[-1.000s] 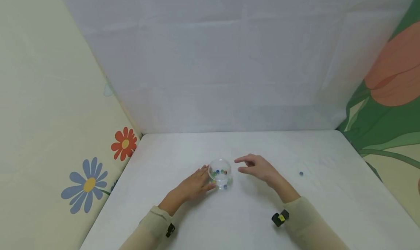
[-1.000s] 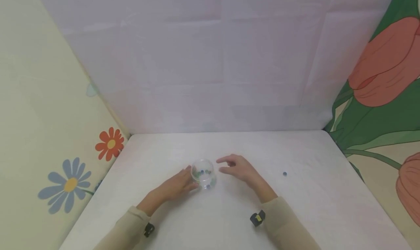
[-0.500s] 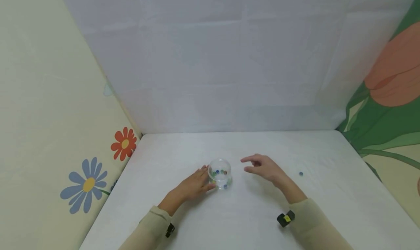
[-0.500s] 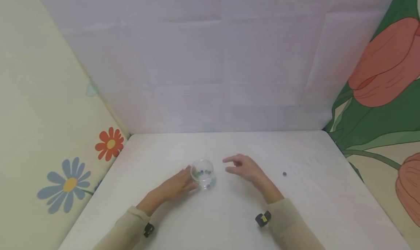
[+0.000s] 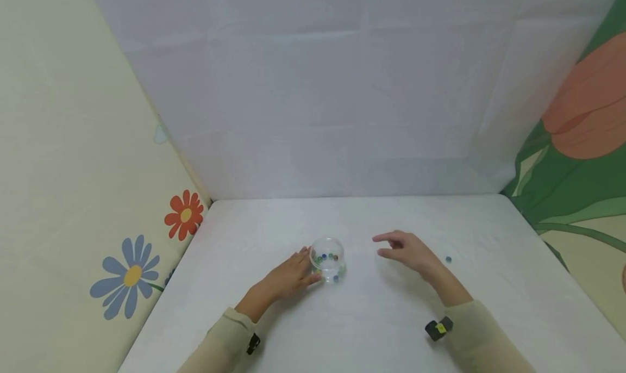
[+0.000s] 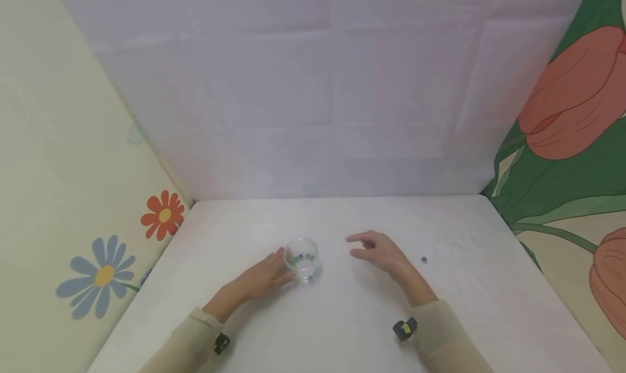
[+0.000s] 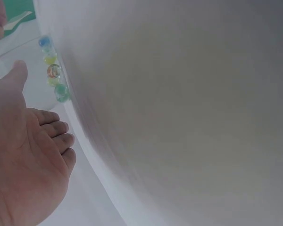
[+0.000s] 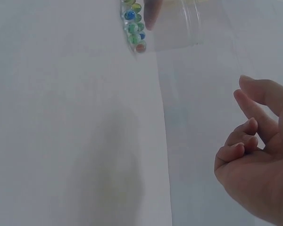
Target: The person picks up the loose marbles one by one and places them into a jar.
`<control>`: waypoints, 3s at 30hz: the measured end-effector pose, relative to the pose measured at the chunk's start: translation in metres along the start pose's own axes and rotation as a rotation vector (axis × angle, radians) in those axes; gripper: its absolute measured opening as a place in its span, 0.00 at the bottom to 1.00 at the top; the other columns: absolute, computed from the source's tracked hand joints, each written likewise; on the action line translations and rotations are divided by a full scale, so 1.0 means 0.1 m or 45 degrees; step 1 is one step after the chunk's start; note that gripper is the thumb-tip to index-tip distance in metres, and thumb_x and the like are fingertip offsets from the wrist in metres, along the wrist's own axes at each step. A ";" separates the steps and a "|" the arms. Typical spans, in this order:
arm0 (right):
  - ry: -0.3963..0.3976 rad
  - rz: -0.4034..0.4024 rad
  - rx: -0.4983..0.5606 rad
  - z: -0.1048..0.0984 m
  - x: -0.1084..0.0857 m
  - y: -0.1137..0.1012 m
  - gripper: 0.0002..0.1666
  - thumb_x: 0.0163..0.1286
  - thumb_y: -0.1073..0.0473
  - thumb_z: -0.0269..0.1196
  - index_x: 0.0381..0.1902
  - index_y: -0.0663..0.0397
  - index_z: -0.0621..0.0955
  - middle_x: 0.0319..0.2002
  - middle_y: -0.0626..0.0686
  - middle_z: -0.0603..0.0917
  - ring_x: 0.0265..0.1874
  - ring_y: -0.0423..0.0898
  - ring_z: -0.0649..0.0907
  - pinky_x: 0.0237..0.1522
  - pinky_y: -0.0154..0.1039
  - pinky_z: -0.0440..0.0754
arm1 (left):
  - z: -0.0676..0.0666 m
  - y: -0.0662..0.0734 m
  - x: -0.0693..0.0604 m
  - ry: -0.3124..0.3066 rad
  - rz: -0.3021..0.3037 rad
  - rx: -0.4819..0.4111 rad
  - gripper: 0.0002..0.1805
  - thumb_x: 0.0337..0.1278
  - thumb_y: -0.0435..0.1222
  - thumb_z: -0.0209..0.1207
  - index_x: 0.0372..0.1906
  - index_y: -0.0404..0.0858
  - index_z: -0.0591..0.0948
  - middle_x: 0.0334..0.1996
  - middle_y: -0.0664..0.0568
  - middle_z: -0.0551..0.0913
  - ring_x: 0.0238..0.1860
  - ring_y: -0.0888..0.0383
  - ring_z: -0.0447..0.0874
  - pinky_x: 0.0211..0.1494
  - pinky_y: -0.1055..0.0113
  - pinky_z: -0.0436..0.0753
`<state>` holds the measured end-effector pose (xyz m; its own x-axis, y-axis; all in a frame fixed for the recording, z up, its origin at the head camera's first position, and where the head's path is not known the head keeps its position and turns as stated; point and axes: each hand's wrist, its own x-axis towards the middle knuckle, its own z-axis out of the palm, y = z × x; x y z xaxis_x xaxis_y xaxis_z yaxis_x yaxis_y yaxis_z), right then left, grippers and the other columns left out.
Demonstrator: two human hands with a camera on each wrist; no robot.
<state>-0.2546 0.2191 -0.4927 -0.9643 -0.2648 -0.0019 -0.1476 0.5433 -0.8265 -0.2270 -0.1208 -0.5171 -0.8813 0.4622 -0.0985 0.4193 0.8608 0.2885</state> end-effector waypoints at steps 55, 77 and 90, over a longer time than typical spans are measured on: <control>0.069 0.031 -0.075 -0.88 -0.43 0.68 0.31 0.72 0.47 0.66 0.68 0.54 0.77 0.64 0.66 0.75 0.55 0.56 0.73 0.52 0.44 0.80 | 0.04 -0.01 0.03 -0.008 -0.014 0.041 0.46 0.75 0.61 0.45 0.80 0.31 0.53 0.80 0.39 0.53 0.81 0.46 0.47 0.83 0.54 0.52; -0.073 0.050 -0.123 -1.09 -0.37 1.13 0.33 0.71 0.47 0.67 0.68 0.57 0.77 0.48 0.57 0.77 0.46 0.51 0.72 0.43 0.38 0.76 | 0.05 -0.02 0.04 0.011 0.006 -0.013 0.47 0.74 0.60 0.47 0.79 0.30 0.53 0.79 0.37 0.54 0.81 0.44 0.49 0.82 0.51 0.53; -0.104 0.110 -0.208 -1.14 -0.34 1.31 0.34 0.69 0.47 0.69 0.65 0.62 0.78 0.55 0.63 0.79 0.51 0.54 0.75 0.50 0.47 0.78 | 0.06 -0.02 0.05 0.007 0.006 0.004 0.47 0.74 0.61 0.46 0.80 0.31 0.53 0.79 0.38 0.53 0.81 0.45 0.48 0.83 0.53 0.51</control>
<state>-0.2664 0.3902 -0.5372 -0.9549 -0.2717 -0.1195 -0.1054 0.6870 -0.7190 -0.2308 -0.1192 -0.5239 -0.8804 0.4651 -0.0921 0.4240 0.8592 0.2863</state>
